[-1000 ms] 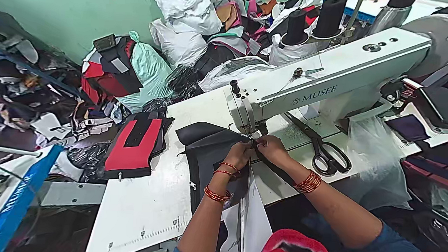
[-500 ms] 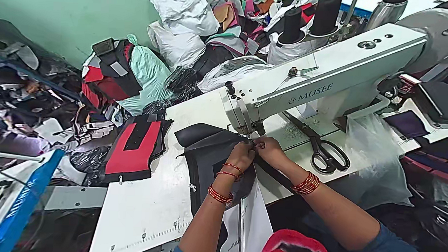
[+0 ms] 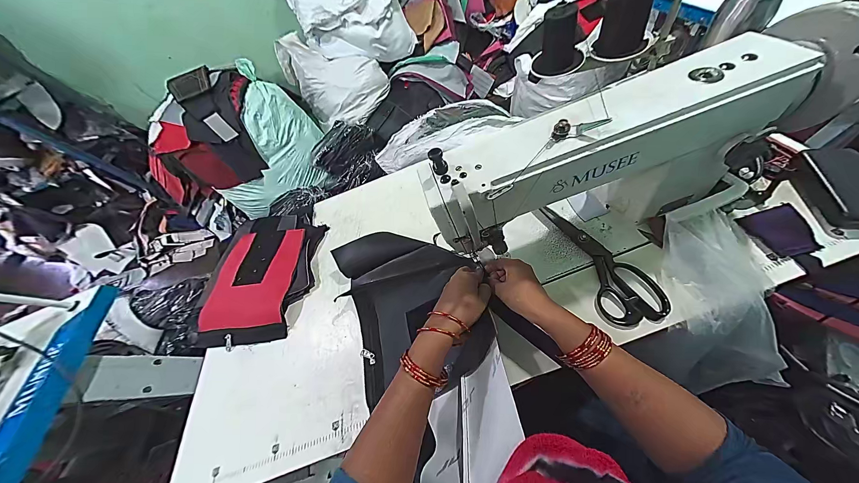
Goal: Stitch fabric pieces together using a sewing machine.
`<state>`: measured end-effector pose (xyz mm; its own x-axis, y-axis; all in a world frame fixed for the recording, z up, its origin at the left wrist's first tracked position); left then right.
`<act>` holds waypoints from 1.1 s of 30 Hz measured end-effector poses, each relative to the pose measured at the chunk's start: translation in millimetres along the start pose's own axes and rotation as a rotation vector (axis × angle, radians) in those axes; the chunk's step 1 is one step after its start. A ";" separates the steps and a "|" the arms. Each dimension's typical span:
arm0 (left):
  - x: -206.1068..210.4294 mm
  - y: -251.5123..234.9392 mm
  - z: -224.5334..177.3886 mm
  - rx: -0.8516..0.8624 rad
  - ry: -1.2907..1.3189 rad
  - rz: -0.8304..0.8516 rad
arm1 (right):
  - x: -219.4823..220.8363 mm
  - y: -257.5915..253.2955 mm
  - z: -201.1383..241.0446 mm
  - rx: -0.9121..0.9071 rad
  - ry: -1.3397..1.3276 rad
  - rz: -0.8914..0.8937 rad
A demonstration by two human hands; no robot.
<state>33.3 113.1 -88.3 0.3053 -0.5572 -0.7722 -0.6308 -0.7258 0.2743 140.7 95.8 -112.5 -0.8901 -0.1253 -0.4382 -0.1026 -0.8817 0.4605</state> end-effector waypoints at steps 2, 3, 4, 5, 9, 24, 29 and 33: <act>1.1 -0.9 -4.0 -0.012 -0.019 0.018 | -0.1 -1.2 -1.1 -0.007 -0.010 0.003; -0.5 -0.9 -4.5 0.009 -0.004 0.025 | -0.7 -1.3 -1.4 -0.008 -0.013 0.009; -2.9 -0.5 -4.5 0.034 0.022 0.046 | -1.4 -0.8 -1.6 -0.010 -0.013 0.014; -5.3 0.1 -3.5 0.056 0.039 0.078 | -1.7 0.2 -1.7 -0.016 -0.014 0.017; -2.4 3.2 6.8 0.008 -0.250 0.128 | -1.7 2.1 -3.2 -0.023 0.027 0.011; 16.8 18.9 10.7 -0.022 -0.347 -0.044 | 1.7 8.0 -10.2 -0.022 -0.026 -0.091; 18.9 19.9 7.2 -0.027 -0.350 0.014 | 2.5 13.9 -8.2 -0.028 0.018 -0.073; 20.1 19.1 8.3 -0.004 -0.358 0.010 | 4.0 20.5 -2.2 -0.073 0.143 -0.078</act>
Point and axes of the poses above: each hand's wrist, its own y-axis away from the middle knuckle, its own x-axis out of the palm, z = x × y, the point moved 6 cm from there along -y, towards the middle knuckle, and after that the axes turned 12 degrees about x, right-handed, at the moved point
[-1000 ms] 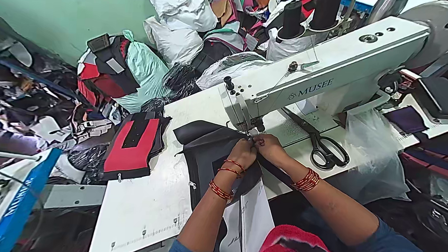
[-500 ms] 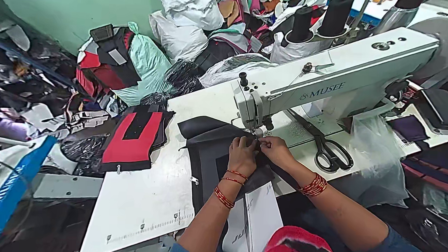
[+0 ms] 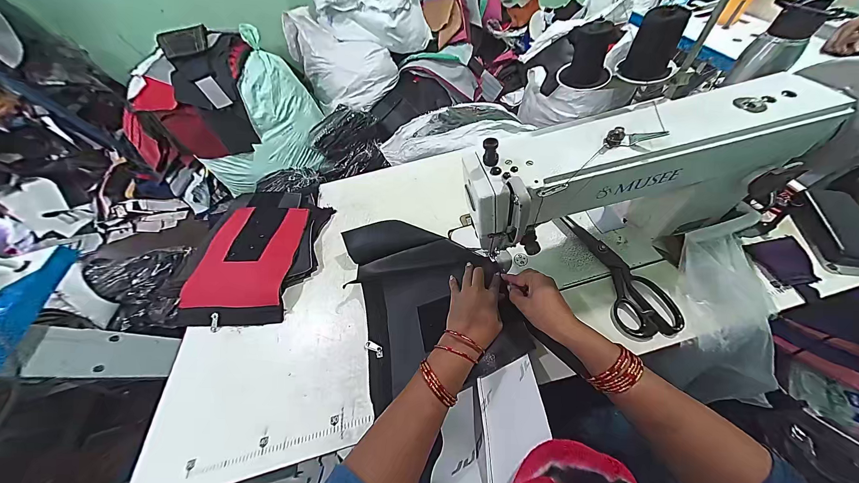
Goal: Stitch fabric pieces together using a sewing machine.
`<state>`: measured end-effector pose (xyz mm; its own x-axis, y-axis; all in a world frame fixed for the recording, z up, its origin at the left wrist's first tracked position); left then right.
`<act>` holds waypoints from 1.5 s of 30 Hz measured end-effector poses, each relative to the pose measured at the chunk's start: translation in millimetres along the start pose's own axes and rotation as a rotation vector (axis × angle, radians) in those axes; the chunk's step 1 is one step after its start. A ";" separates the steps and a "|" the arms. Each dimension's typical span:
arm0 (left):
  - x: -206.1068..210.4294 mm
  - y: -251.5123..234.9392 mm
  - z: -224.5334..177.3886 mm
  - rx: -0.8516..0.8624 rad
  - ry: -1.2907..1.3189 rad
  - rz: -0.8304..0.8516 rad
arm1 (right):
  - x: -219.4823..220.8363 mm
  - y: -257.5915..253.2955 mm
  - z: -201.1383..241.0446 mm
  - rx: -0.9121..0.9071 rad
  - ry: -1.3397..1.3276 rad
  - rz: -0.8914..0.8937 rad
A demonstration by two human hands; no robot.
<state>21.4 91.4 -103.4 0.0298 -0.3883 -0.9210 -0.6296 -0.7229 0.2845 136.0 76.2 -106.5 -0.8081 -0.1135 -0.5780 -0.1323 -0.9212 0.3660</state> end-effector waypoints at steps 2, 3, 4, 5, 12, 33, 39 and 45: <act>2.6 1.2 2.6 0.024 0.034 -0.076 | 3.4 3.4 3.2 -0.026 0.080 -0.024; 4.2 2.6 4.6 0.046 0.057 -0.156 | 5.9 4.7 4.9 -0.038 0.121 -0.036; 5.6 4.0 6.6 0.075 0.073 -0.265 | 8.5 5.4 6.6 -0.039 0.164 -0.034; 7.3 5.8 8.2 0.099 0.089 -0.355 | 11.5 6.2 7.8 -0.039 0.205 -0.030; 12.9 9.6 14.3 0.163 0.145 -0.637 | 29.0 11.3 12.1 -0.101 0.461 -0.115; 12.0 -1.6 5.4 0.101 0.052 -0.301 | 30.8 11.6 14.7 -0.100 0.535 -0.159; 12.2 -2.3 5.8 0.082 0.098 -0.255 | 29.9 11.8 16.3 -0.068 0.536 -0.132; 13.0 -4.4 6.3 0.073 0.079 -0.235 | 30.0 11.1 14.7 -0.106 0.530 -0.171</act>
Point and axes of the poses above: each hand's wrist, its own y-axis away from the middle knuckle, its own x-axis out of the palm, z = x × y, the point moved 6 cm from there along -y, towards the middle knuckle, and after that the axes turned 12 degrees about x, right-handed, at the moved point
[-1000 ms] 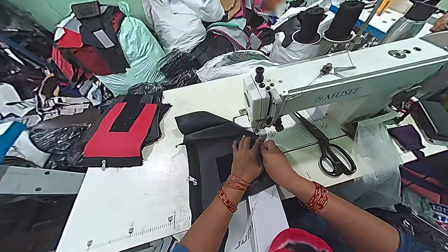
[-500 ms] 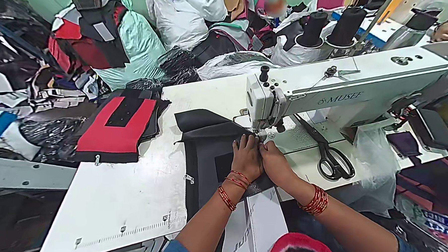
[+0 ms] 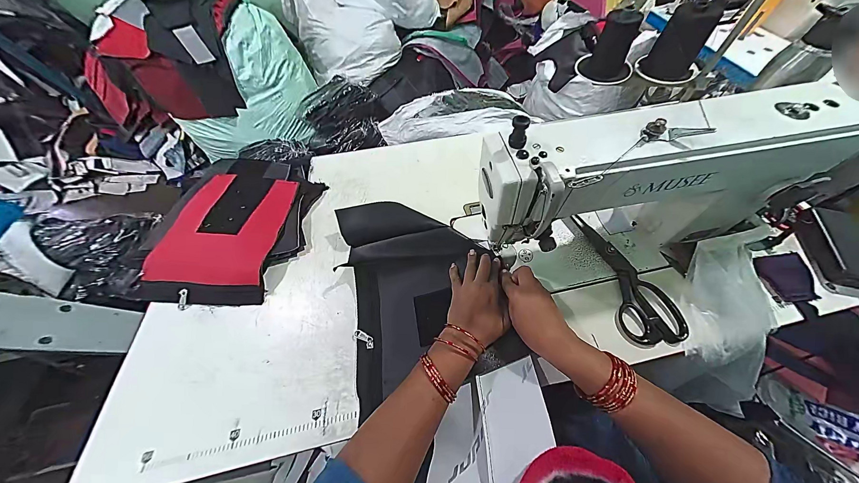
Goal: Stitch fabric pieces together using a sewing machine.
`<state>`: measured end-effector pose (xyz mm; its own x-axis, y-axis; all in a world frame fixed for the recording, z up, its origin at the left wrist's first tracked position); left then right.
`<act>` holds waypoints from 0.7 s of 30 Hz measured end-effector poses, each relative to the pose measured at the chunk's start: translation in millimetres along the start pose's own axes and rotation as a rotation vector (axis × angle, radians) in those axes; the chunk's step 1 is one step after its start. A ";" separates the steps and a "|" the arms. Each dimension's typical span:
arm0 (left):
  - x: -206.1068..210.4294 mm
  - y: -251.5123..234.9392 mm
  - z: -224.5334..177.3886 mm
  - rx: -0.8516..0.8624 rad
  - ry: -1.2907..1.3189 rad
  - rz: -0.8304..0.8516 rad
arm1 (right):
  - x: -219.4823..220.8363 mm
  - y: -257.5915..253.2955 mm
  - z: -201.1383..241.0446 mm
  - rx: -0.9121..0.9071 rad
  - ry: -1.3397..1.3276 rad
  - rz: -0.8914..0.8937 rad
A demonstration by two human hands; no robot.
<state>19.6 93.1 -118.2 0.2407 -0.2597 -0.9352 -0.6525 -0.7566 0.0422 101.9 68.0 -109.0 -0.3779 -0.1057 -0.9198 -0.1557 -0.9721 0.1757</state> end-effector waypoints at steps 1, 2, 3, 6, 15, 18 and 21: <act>-0.1 -0.2 0.1 -0.005 0.004 0.006 | -0.2 0.1 0.0 0.001 -0.003 0.003; -0.3 -0.5 0.1 -0.012 0.010 0.018 | -0.1 -0.1 -0.1 0.001 -0.006 0.004; -0.5 -1.1 0.3 -0.016 0.013 0.027 | -0.3 -0.7 0.0 -0.001 -0.007 0.000; 0.7 -0.9 0.5 -0.014 0.005 0.033 | 0.0 -0.6 -0.4 -0.010 -0.004 -0.004; -1.5 -9.4 2.4 -0.063 0.004 0.091 | -1.7 -11.2 -2.4 0.016 -0.005 0.104; -4.2 -13.7 5.0 -0.095 0.047 0.105 | -3.9 -16.5 -1.9 0.000 -0.027 0.124; -5.4 -13.4 5.3 -0.099 0.065 0.110 | -2.9 -17.0 -3.3 -0.015 -0.025 0.131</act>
Point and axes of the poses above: each hand's wrist, its own y-axis away from the middle knuckle, its own x-axis out of the palm, z = x × y, the point moved 6 cm from there along -y, towards the middle knuckle, and after that the axes turned 12 degrees about x, right-handed, at the moved point
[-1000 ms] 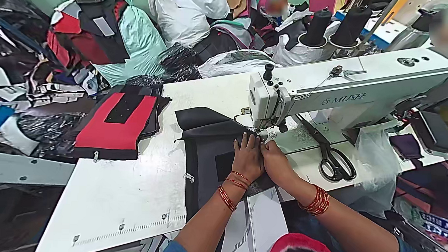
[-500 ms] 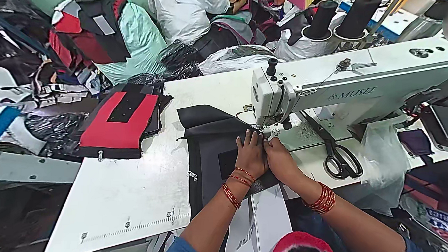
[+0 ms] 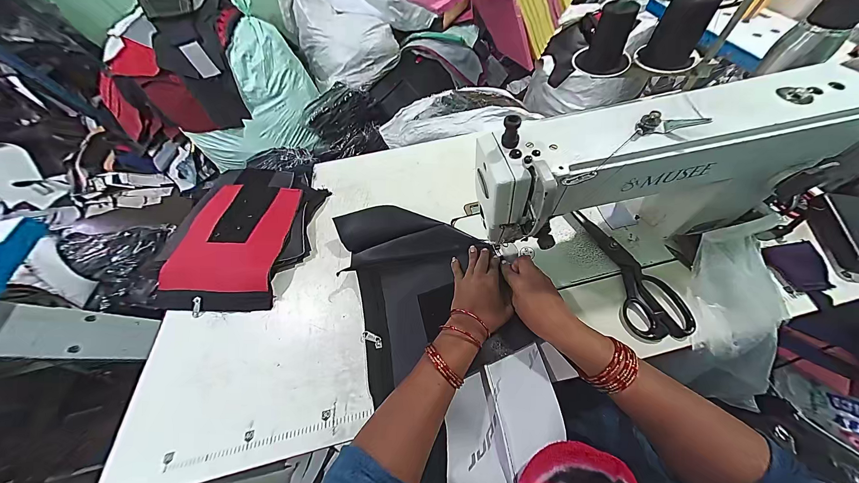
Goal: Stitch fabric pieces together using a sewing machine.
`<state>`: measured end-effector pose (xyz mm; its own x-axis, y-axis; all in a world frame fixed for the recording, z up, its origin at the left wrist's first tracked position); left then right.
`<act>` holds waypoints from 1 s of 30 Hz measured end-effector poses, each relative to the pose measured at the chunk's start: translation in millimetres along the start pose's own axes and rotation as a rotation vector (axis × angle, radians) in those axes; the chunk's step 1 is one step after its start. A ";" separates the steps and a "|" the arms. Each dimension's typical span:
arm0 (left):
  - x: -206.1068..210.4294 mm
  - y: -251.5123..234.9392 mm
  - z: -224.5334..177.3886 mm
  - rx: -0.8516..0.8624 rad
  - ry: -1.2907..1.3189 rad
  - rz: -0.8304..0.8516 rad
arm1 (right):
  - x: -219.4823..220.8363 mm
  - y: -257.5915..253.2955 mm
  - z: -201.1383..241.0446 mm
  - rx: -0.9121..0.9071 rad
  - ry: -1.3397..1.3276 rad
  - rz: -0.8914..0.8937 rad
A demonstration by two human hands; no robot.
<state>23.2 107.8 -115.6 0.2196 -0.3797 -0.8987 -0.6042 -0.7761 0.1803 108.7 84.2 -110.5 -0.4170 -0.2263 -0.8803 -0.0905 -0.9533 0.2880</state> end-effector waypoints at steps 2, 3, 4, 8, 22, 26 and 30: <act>-0.3 0.3 0.1 -0.009 0.018 0.016 | -0.1 0.5 -0.8 0.000 -0.023 0.004; -0.2 0.2 0.3 -0.010 0.020 0.016 | -0.3 0.5 -0.9 0.001 -0.031 0.007; 0.0 -0.1 0.9 -0.011 0.019 0.015 | -0.4 0.5 -0.5 0.002 -0.031 0.010; 1.2 -2.8 2.6 -0.013 0.003 0.005 | 0.1 -3.6 0.4 0.008 -0.006 0.034; 9.0 13.1 0.6 0.193 -0.090 -0.366 | -25.3 15.3 -39.6 -0.091 -0.347 -0.187; 19.2 51.3 -20.3 0.223 -0.066 -0.233 | -22.2 87.2 -78.2 -0.001 -0.487 0.214; 26.9 71.2 -31.8 0.170 -0.080 -0.011 | 22.1 131.1 -100.7 0.029 -0.466 0.557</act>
<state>10.5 26.3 -114.2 0.1690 -0.3251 -0.9305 -0.7246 -0.6809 0.1063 178.7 -65.9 -130.2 -0.7497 -0.5619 -0.3495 0.2263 -0.7141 0.6625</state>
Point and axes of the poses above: each hand's wrist, its own y-axis away from the middle knuckle, its own x-axis out of the palm, z = x × y, the point moved 6 cm from there along -y, towards the middle knuckle, and after that the axes turned 12 degrees about x, right-handed, at the moved point
